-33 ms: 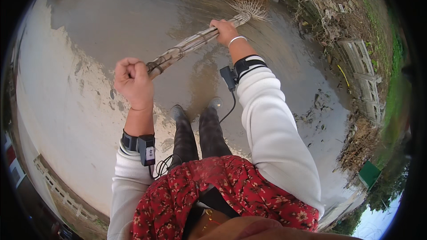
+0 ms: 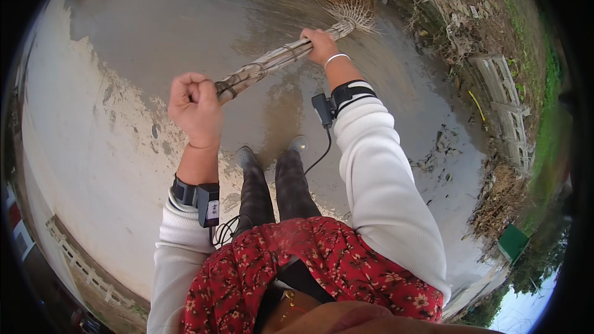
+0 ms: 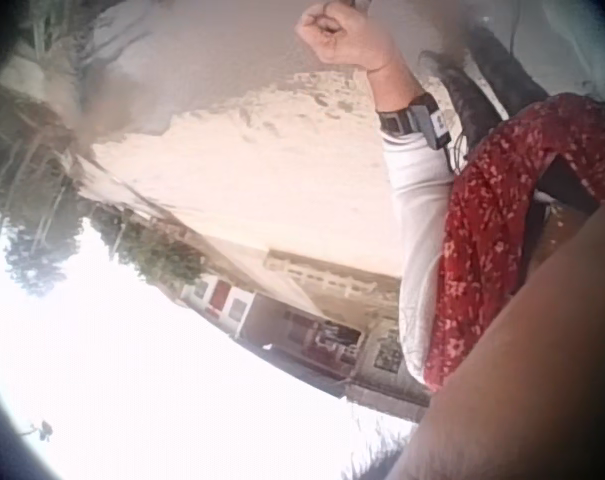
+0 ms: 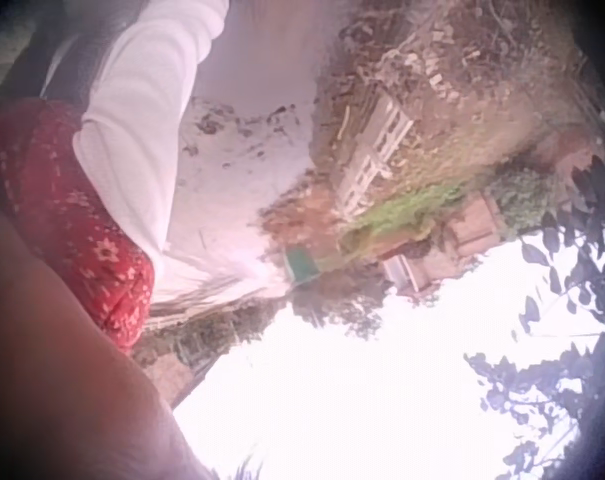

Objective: The person sweeps a wet concrete surface with a traditional broom, moving debris and water toward the edge. The person continues sweeping across the area, gathering scattered leaves and dirt into a pile near the boundary.

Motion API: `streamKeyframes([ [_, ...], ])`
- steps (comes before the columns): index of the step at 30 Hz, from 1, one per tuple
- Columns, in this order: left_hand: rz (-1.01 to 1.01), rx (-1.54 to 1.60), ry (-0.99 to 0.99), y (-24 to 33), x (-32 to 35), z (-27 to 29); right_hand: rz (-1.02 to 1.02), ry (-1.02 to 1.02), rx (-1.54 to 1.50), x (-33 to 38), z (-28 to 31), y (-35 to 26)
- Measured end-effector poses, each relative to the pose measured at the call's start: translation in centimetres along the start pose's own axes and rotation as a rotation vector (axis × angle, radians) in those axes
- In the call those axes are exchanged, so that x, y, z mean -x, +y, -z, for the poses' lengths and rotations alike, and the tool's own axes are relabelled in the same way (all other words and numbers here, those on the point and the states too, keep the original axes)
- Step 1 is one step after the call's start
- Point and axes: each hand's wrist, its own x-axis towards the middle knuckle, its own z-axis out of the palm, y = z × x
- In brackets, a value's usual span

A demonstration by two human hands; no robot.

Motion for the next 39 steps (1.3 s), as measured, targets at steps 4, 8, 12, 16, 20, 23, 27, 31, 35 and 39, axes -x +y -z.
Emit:
streamKeyframes([
  [4, 0.008, -0.003, -0.098, 1.1, 1.6, -4.8, -0.087, 0.084, 0.007, 3.9, 1.7, 6.0],
  [8, 0.040, -0.017, -0.187, 0.8, 1.0, -5.5, -0.236, 0.034, 0.105, 6.8, 2.1, 7.1],
  [12, 0.160, -0.020, -0.317, -2.2, 0.1, -4.0, -0.424, -0.123, 0.141, 10.2, 1.7, 6.1],
  [16, 0.266, 0.013, -0.283, -5.5, 1.6, 0.0, -0.416, -0.239, 0.395, 13.7, 1.6, 3.2],
  [20, 0.407, 0.219, -0.230, -7.8, 1.3, 7.5, -0.158, -0.224, 0.407, 15.3, 1.4, -2.1],
  [23, 0.336, 0.184, -0.125, -6.7, 1.3, 14.6, 0.012, -0.149, 0.297, 14.7, 0.6, -7.0],
  [27, 0.269, 0.188, 0.054, -1.7, 2.1, 22.0, 0.220, -0.066, 0.097, 11.3, -0.5, -13.4],
  [31, 0.171, 0.077, 0.221, 2.0, 4.3, 22.9, 0.273, -0.135, 0.046, 7.0, -1.7, -16.2],
  [35, 0.173, -0.034, 0.138, 1.8, 5.1, 19.5, 0.208, -0.109, -0.030, 6.7, -4.2, -13.7],
  [39, 0.189, -0.055, -0.056, -0.9, 5.1, 12.0, -0.037, -0.072, -0.095, 12.7, -6.3, -5.3],
])
